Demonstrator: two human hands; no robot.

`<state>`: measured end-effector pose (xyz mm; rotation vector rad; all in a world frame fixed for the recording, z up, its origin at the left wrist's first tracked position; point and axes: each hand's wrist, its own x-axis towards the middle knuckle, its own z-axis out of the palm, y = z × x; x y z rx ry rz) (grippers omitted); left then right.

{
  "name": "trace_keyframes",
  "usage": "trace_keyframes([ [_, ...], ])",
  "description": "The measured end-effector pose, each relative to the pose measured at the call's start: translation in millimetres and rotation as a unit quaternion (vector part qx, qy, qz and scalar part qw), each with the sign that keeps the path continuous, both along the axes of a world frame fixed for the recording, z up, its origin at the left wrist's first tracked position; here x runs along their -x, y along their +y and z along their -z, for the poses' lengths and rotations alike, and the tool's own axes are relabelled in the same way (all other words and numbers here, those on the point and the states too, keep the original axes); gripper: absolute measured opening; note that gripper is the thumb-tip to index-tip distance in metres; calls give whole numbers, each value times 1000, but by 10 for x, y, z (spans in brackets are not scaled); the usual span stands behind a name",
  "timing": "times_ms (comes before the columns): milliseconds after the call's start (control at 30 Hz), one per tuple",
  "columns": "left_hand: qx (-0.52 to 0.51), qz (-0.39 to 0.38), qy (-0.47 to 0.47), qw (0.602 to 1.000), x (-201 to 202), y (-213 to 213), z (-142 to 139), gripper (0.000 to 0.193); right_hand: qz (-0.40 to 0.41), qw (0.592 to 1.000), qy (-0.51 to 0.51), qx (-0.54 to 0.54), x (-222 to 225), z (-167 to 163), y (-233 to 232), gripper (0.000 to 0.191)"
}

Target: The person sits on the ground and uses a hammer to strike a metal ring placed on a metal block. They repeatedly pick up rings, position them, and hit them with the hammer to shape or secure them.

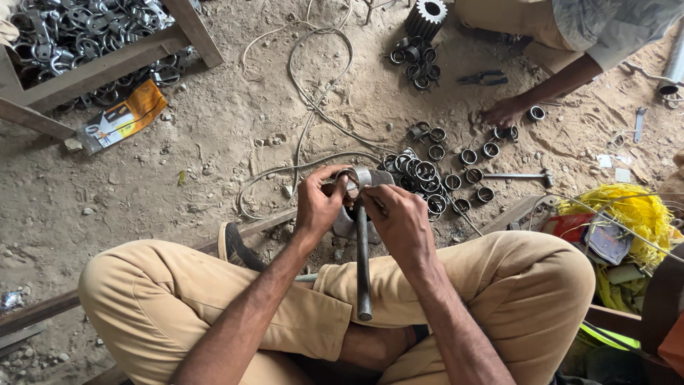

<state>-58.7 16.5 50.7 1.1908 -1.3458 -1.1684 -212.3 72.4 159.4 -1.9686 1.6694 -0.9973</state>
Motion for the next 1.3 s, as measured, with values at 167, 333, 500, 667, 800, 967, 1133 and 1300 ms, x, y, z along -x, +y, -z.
trace_keyframes([
  [167,-53,8,-5,999,-1,8,-22,23,-7,1000,18,24,7,-4,20,13],
  [333,24,3,-9,1000,-8,-9,149,21,6,1000,4,-6,12,5,2,13],
  [500,111,-22,-32,993,-2,-38,291,16,-3,998,-54,-43,3,0,-20,17],
  [667,14,-77,-17,997,-32,-25,222,20,1,996,-81,-23,17,-29,-15,22],
  [800,34,-103,-64,992,-76,-16,53,22,22,995,-89,-50,10,-10,-26,17],
  [967,72,-66,-87,991,-67,34,-236,29,44,992,-96,-65,34,44,-32,17],
  [1133,180,-28,-122,976,-41,79,-465,48,81,984,-129,-95,53,58,-50,15],
  [1300,176,-5,-84,981,-63,121,-443,53,78,986,-124,-75,50,65,-46,14],
])
